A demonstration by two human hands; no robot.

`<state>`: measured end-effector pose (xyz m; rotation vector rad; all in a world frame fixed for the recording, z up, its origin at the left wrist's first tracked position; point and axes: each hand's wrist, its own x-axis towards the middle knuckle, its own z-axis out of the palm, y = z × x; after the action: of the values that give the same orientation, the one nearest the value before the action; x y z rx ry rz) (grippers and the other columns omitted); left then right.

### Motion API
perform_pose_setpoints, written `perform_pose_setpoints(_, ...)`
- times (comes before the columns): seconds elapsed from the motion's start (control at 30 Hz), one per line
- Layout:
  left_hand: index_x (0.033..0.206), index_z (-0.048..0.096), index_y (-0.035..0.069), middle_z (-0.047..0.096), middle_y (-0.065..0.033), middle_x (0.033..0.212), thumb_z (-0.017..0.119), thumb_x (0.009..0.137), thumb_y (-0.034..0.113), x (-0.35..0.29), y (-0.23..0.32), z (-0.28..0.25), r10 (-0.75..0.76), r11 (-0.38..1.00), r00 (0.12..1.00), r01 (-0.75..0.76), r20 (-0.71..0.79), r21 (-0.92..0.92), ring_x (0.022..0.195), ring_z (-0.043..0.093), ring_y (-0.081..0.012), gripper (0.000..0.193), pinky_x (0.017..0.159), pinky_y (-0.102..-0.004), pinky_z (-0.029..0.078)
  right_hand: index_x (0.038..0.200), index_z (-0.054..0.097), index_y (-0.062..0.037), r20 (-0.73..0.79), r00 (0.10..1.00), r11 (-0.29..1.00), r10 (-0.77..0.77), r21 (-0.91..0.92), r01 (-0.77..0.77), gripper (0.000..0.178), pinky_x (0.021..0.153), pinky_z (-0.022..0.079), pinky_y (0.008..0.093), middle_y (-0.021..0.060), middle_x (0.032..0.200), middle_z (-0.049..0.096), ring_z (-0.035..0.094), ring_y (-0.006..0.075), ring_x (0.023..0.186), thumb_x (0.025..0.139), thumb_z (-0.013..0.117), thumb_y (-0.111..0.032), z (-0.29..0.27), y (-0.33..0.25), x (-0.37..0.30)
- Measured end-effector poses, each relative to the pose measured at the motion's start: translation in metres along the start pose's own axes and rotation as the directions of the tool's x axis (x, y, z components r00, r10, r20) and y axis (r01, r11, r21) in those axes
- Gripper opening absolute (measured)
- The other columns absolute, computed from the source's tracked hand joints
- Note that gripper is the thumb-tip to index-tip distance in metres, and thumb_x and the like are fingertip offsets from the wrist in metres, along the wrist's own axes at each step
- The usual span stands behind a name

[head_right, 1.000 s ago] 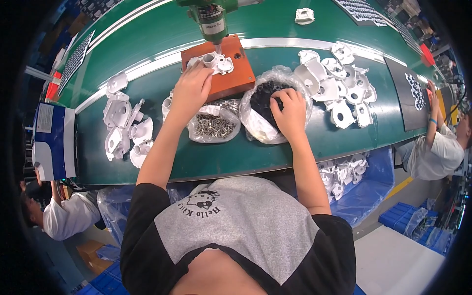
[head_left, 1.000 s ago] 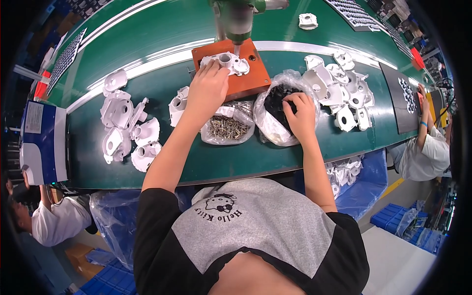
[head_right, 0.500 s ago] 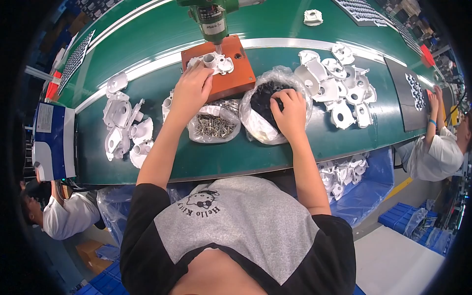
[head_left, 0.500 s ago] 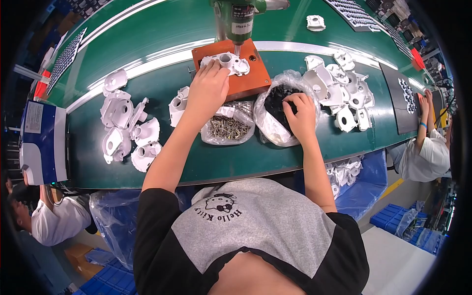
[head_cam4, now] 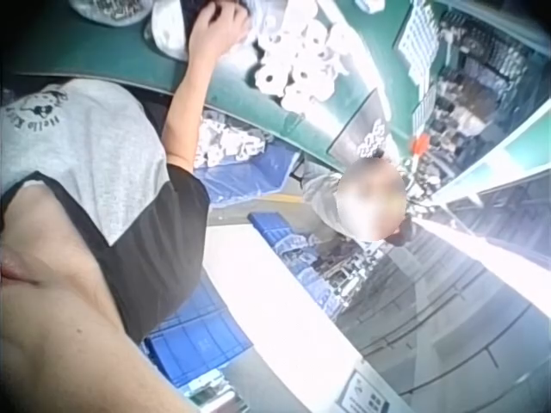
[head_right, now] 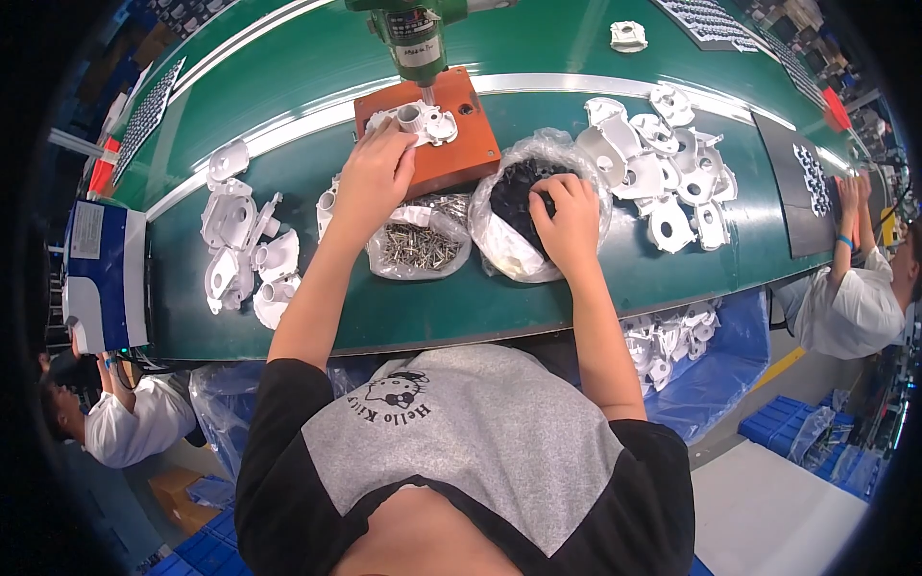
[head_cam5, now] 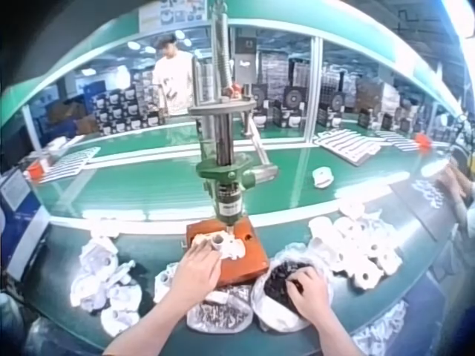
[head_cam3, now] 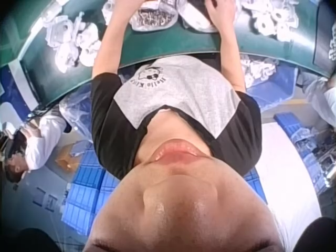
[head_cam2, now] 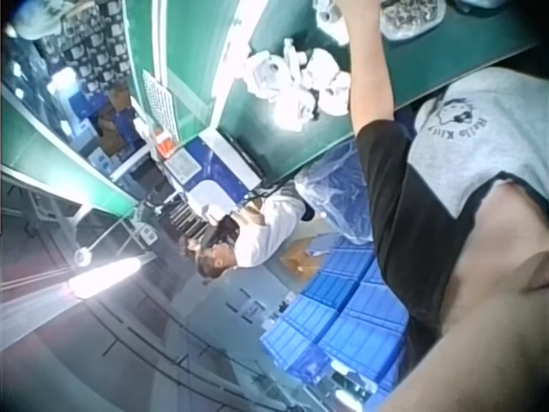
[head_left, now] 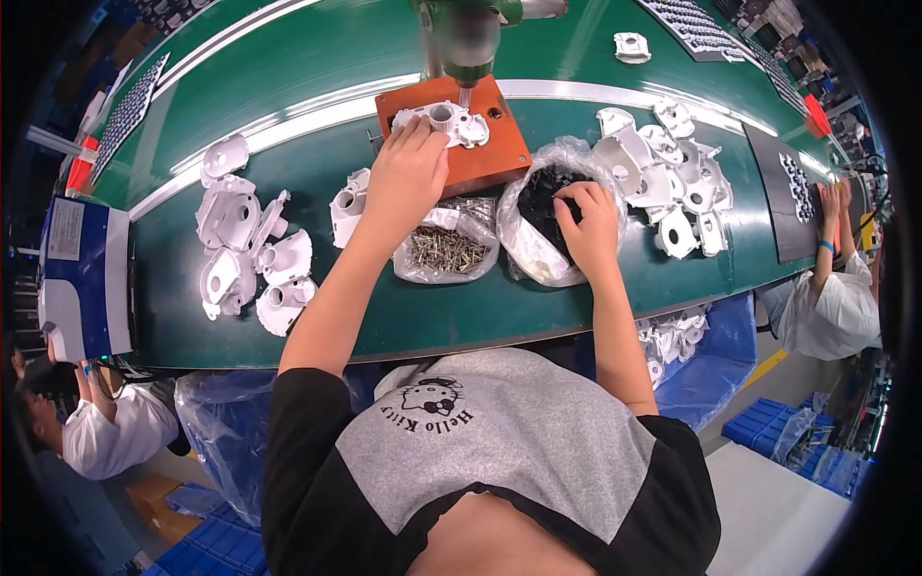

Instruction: Assembling plastic components using a press machine at an electronics factory.

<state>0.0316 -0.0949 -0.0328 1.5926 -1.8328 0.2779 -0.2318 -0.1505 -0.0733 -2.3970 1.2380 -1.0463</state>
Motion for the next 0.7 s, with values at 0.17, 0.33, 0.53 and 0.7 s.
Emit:
perform_pose_setpoints(0.17, 0.099, 0.060, 0.002, 0.062, -0.0176, 0.110, 0.059, 0.086, 0.010, -0.002, -0.002, 0.000, 0.001, 1.000, 1.000, -0.001, -0.009, 0.005, 0.110, 0.057, -0.0373, 0.015, 0.094, -0.0458, 0.044, 0.084, 0.066, -0.0093, 0.007, 1.000, 1.000, 0.001, 0.000, -0.001, 0.008, 0.082, 0.041, 0.0393, 0.0035, 0.092, 0.061, 0.055, 0.0265, 0.092, 0.077, 0.067, -0.013, 0.000, -0.001, 0.001)
perform_pose_setpoints(0.33, 0.099, 0.060, 0.001, 0.061, -0.0177, 0.109, 0.060, 0.085, 0.012, 0.003, 0.008, 0.001, -0.011, 1.000, 1.000, 0.011, 0.012, 0.025, 0.109, 0.056, -0.0364, 0.018, 0.095, -0.0458, 0.044, 0.085, 0.068, -0.0102, 0.057, 0.998, 1.000, 0.015, -0.022, -0.014, 0.011, 0.081, 0.039, 0.0384, 0.0037, 0.092, 0.059, 0.054, 0.0256, 0.093, 0.077, 0.069, -0.016, -0.006, -0.005, 0.000)
perform_pose_setpoints(0.53, 0.094, 0.059, 0.000, 0.060, -0.0267, 0.111, 0.061, 0.082, 0.014, 0.000, 0.010, 0.015, -0.039, 0.994, 0.999, 0.042, -0.025, 0.102, 0.110, 0.056, -0.0400, 0.018, 0.099, -0.0503, 0.041, 0.085, 0.068, -0.0100, 0.082, 0.997, 0.999, -0.014, -0.038, 0.017, 0.012, 0.082, 0.038, 0.0391, 0.0036, 0.093, 0.058, 0.054, 0.0258, 0.093, 0.077, 0.071, -0.019, -0.004, -0.004, 0.002)
perform_pose_setpoints(0.7, 0.102, 0.060, 0.001, 0.060, -0.0233, 0.114, 0.061, 0.083, 0.013, -0.005, 0.009, 0.016, -0.043, 0.995, 0.994, 0.052, -0.104, 0.090, 0.114, 0.054, -0.0390, 0.023, 0.101, -0.0495, 0.039, 0.086, 0.067, -0.0087, 0.123, 0.992, 0.999, -0.004, 0.035, 0.000, 0.010, 0.084, 0.038, 0.0389, 0.0053, 0.096, 0.058, 0.055, 0.0265, 0.095, 0.078, 0.070, -0.014, -0.008, 0.000, 0.000)
